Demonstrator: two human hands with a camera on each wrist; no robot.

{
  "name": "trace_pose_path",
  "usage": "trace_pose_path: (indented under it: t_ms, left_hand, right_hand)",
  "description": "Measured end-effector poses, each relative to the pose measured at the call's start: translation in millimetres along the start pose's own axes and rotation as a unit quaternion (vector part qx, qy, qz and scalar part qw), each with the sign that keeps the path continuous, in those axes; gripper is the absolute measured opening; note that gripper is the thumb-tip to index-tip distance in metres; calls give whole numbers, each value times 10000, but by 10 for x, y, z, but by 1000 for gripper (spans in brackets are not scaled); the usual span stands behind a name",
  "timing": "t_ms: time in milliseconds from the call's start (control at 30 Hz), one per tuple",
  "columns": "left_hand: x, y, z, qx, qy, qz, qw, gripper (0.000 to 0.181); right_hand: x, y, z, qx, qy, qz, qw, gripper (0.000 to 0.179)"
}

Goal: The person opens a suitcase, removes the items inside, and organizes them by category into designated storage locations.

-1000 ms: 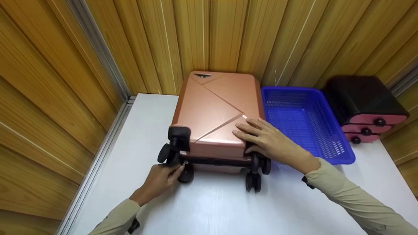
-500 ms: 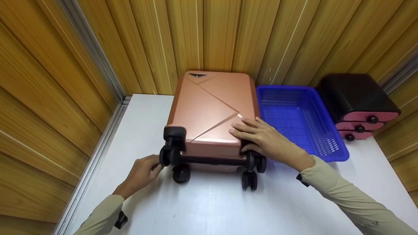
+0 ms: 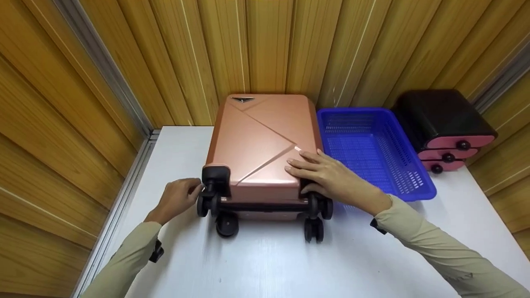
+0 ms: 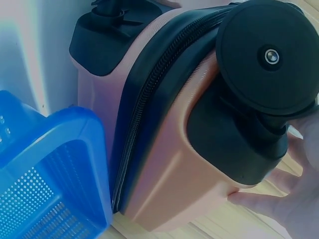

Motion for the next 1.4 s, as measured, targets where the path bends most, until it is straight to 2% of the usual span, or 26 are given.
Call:
trace_pose_path:
  t_ms: [133,233,333,400,467,500,533,567,667,700,733,767,800,833,900,1000,1067,1133,1167,1233,1333,1400]
  left_hand:
    - [52,-55,69,100,-246,18,9996,40]
    - [68,-58,86,163,-284,4,9995,38]
    - [135,-38,56,290,2,-129,9995,19]
    - [244,5,34,420,296,-367,9980,5]
    - [412,108,21,499,650,-680,9943,20]
    - [512,193,23,487,827,-830,9919,25]
    - [618,297,29,450,1005,-960,9893,27]
    - [727,425,39,359,1191,-1041,9868,28]
    - [1031,928,69,-272,1759,-1018,9788,26]
    - [1098,1107,85,-535,1876,-991,9758,25]
    - [1142,1278,107,-797,1940,-995,9727,25]
    - [1164,1434,135,-1038,1960,-1018,9698,26]
    - [1164,1573,175,-1237,1922,-1031,9681,27]
    - [1146,1694,228,-1403,1833,-1068,9671,28]
    - [1055,1906,363,-1657,1526,-1028,9689,34]
    - [785,2199,584,-1977,797,-580,9753,48]
    - [532,2401,700,-2237,162,-240,9742,55]
    - [266,2594,773,-2495,-448,70,9673,62]
    - [143,2677,800,-2565,-734,270,9634,65]
    - [-63,2818,850,-2690,-1102,781,9536,66]
    - [-258,2976,924,-2801,-1360,1550,9376,67]
    - [-333,3055,975,-2911,-1353,1979,9262,61]
  right_hand:
    - [-7,-20,34,54,55,-18,10000,68]
    - [12,-21,24,102,158,-53,9998,68]
    - [20,25,5,84,253,111,9996,67]
    - [12,107,-18,-55,351,499,9981,65]
    - [4,240,-70,-382,632,1126,9909,59]
    - [6,328,-115,-631,859,1519,9826,54]
    - [3,426,-173,-913,1133,1998,9690,49]
    - [-5,526,-242,-1235,1427,2441,9512,44]
    - [-89,777,-467,-2111,2176,3713,8776,35]
    - [-139,834,-529,-2369,2281,4032,8540,34]
    - [-198,873,-571,-2574,2292,4297,8346,34]
    - [-253,894,-599,-2748,2221,4445,8232,35]
    - [-299,901,-613,-2839,2126,4559,8163,37]
    - [-336,900,-620,-2914,2006,4580,8155,38]
    - [-392,884,-631,-2979,1776,4519,8219,39]
    - [-434,822,-661,-3010,1435,4071,8504,32]
    - [-473,783,-693,-3051,1196,3781,8659,31]
    - [-523,749,-705,-3039,997,3660,8739,31]
    - [-546,739,-702,-3009,942,3697,8740,33]
    - [-594,734,-683,-2994,828,3723,8746,36]
    - [-634,735,-632,-2953,719,3597,8822,37]
    - [-638,743,-607,-3008,643,3328,8914,37]
Point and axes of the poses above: each hand's wrist, its own z-axis towards the middle knuckle, its own x-axis out of the back of the hand, y = z × x, the point moved 10 cm from there along z, towards the middle knuckle, and after that the axes turned 13 degrees about -y, right-handed, at the moved point
